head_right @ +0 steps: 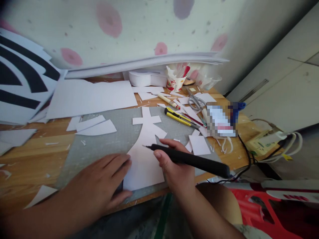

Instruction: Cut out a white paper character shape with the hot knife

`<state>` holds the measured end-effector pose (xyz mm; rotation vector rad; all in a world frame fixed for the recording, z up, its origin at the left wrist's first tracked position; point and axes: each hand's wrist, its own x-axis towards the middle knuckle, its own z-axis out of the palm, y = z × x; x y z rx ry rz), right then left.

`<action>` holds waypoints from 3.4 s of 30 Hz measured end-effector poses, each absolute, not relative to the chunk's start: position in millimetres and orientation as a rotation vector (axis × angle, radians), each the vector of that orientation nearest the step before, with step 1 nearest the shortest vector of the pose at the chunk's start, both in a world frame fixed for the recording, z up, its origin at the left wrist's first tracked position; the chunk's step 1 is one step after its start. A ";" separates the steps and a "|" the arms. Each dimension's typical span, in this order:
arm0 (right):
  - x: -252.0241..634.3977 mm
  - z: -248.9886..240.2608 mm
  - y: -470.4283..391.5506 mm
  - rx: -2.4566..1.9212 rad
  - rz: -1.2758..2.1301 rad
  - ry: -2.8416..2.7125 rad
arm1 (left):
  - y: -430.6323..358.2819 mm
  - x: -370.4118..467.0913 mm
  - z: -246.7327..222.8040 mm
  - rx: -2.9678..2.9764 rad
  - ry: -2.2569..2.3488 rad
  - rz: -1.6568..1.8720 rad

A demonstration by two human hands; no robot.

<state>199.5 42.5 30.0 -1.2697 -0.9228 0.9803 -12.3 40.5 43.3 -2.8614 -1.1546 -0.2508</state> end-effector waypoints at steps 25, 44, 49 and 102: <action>173.2 27.6 66.2 -1.181 0.433 -1.723 | 34.2 -8.6 35.9 -2.654 -0.946 -0.349; 175.3 31.5 67.9 -1.159 0.430 -1.819 | 26.8 -7.4 29.5 -2.658 -1.002 -0.381; 178.8 29.5 69.0 -1.157 0.424 -1.837 | 26.7 -8.9 29.9 -2.647 -1.008 -0.391; 190.9 27.1 53.0 -1.093 0.321 -1.964 | 29.2 -5.0 29.0 -2.715 -1.108 -0.462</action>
